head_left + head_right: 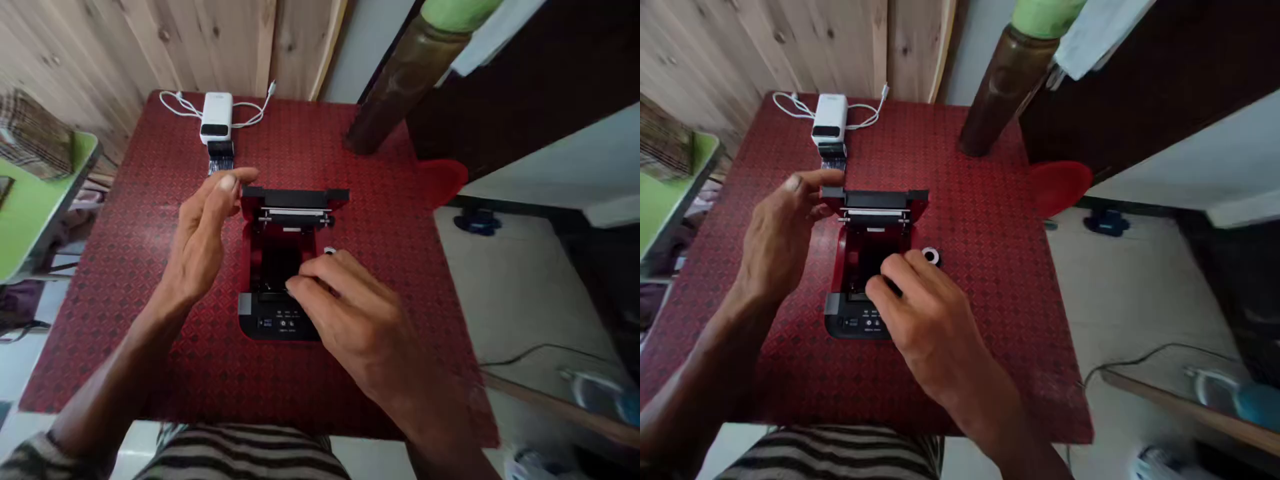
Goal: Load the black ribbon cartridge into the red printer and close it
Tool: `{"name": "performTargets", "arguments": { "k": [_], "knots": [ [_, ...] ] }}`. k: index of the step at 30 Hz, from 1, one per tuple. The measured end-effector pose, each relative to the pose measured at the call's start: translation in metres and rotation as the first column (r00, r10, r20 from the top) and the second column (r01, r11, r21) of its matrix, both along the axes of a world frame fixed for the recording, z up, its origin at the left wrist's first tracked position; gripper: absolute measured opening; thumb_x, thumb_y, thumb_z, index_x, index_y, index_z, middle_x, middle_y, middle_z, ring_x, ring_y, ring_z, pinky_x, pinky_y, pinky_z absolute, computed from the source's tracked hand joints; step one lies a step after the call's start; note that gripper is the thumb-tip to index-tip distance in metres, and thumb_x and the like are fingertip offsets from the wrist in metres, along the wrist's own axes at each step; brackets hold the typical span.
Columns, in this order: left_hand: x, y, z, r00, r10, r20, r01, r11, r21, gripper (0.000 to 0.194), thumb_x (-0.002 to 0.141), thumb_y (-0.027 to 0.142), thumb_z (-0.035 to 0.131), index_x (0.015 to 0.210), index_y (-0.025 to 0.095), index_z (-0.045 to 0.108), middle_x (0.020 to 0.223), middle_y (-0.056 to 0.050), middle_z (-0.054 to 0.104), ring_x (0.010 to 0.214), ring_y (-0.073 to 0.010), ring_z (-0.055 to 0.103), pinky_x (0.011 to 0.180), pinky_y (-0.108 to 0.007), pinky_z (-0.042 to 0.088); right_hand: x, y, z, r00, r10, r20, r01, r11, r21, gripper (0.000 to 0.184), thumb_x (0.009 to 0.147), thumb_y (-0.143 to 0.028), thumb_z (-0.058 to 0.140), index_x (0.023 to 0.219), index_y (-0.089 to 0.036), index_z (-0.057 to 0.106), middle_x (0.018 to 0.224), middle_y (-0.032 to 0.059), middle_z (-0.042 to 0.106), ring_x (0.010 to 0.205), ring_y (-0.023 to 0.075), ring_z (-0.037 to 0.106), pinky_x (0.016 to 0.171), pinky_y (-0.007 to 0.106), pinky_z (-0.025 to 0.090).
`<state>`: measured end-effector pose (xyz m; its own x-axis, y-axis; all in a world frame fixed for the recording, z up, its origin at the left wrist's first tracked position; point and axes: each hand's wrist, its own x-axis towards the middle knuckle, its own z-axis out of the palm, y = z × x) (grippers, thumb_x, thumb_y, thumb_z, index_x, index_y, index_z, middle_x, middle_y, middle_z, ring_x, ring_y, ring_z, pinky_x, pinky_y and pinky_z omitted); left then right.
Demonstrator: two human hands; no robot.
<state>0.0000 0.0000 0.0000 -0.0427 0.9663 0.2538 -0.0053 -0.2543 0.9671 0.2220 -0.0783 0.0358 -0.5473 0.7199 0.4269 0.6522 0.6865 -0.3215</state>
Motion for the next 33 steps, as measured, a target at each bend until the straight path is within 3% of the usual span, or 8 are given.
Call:
{"name": "performTargets", "arguments": {
  "k": [4, 8, 12, 15, 18, 22, 25, 33],
  "knots": [
    [0.014, 0.003, 0.004, 0.997, 0.037, 0.065, -0.031, 0.996, -0.086, 0.047, 0.114, 0.064, 0.064, 0.103, 0.029, 0.091, 0.108, -0.005, 0.084, 0.099, -0.0236, 0.074, 0.095, -0.037, 0.056, 0.001, -0.016, -0.010, 0.999, -0.021, -0.027, 0.023, 0.997, 0.077, 0.021, 0.109, 0.001, 0.063, 0.107, -0.008, 0.082, 0.109, 0.0139, 0.084, 0.088, 0.0221, 0.075, 0.079, 0.037, 0.064],
    [0.021, 0.001, 0.010, 0.989, 0.054, 0.137, -0.033, 0.988, -0.150, 0.041, 0.109, 0.054, 0.075, 0.082, 0.023, 0.083, 0.088, -0.003, 0.076, 0.084, -0.0182, 0.067, 0.085, -0.032, 0.054, -0.004, -0.027, -0.019, 0.997, -0.063, -0.039, 0.068, 0.984, 0.166, 0.019, 0.109, 0.000, 0.064, 0.108, -0.006, 0.081, 0.101, 0.0138, 0.084, 0.079, 0.0205, 0.071, 0.071, 0.036, 0.062],
    [0.021, -0.013, 0.013, 0.986, 0.071, 0.147, -0.040, 0.978, -0.206, 0.025, 0.100, 0.039, 0.083, 0.080, 0.024, 0.080, 0.096, -0.003, 0.077, 0.108, -0.0213, 0.071, 0.098, -0.032, 0.055, -0.009, -0.035, -0.025, 0.995, -0.078, -0.064, 0.089, 0.978, 0.190, 0.022, 0.111, -0.001, 0.060, 0.111, -0.006, 0.081, 0.098, 0.0129, 0.084, 0.079, 0.0207, 0.071, 0.070, 0.035, 0.062],
    [0.020, -0.031, 0.008, 0.985, 0.105, 0.139, -0.067, 0.964, -0.258, 0.010, 0.095, 0.035, 0.082, 0.096, 0.026, 0.085, 0.116, -0.006, 0.080, 0.141, -0.0295, 0.065, 0.121, -0.041, 0.050, -0.010, -0.041, -0.028, 0.994, -0.095, -0.057, 0.105, 0.973, 0.205, 0.023, 0.111, -0.002, 0.059, 0.113, -0.006, 0.081, 0.100, 0.0133, 0.085, 0.083, 0.0219, 0.074, 0.075, 0.036, 0.064],
    [0.019, -0.052, -0.001, 0.975, 0.121, 0.184, -0.046, 0.928, -0.369, 0.044, 0.088, 0.032, 0.085, 0.132, 0.031, 0.079, 0.149, -0.006, 0.074, 0.157, -0.0355, 0.056, 0.134, -0.054, 0.042, -0.009, -0.047, -0.031, 0.991, -0.133, -0.029, 0.136, 0.968, 0.212, 0.023, 0.112, -0.002, 0.058, 0.117, -0.007, 0.081, 0.105, 0.0144, 0.086, 0.091, 0.0237, 0.075, 0.081, 0.038, 0.064],
    [0.019, -0.077, -0.010, 0.959, 0.152, 0.237, -0.007, 0.854, -0.520, 0.069, 0.083, 0.031, 0.086, 0.149, 0.035, 0.068, 0.178, -0.004, 0.054, 0.172, -0.0393, 0.041, 0.141, -0.064, 0.030, -0.009, -0.052, -0.036, 0.976, -0.216, -0.034, 0.218, 0.943, 0.250, 0.021, 0.109, -0.004, 0.067, 0.121, -0.015, 0.079, 0.129, 0.0159, 0.087, 0.121, 0.0294, 0.076, 0.100, 0.044, 0.062],
    [0.019, -0.087, -0.012, 0.957, 0.102, 0.272, 0.070, 0.828, -0.557, 0.071, 0.086, 0.033, 0.086, 0.154, 0.031, 0.066, 0.178, -0.007, 0.055, 0.171, -0.0396, 0.042, 0.141, -0.064, 0.032, -0.009, -0.051, -0.039, 0.972, -0.221, -0.073, 0.230, 0.960, 0.161, 0.021, 0.105, -0.002, 0.072, 0.118, -0.017, 0.077, 0.141, 0.0171, 0.084, 0.138, 0.0308, 0.075, 0.115, 0.047, 0.058],
    [0.014, -0.094, -0.017, 0.954, 0.053, 0.296, 0.117, 0.843, -0.525, 0.068, 0.093, 0.036, 0.090, 0.157, 0.029, 0.068, 0.168, -0.006, 0.067, 0.162, -0.0360, 0.056, 0.137, -0.054, 0.043, -0.007, -0.048, -0.040, 0.976, -0.197, -0.093, 0.202, 0.978, 0.054, 0.021, 0.107, -0.003, 0.069, 0.121, -0.017, 0.074, 0.138, 0.0128, 0.087, 0.136, 0.0286, 0.079, 0.121, 0.047, 0.056]
  ]
}}
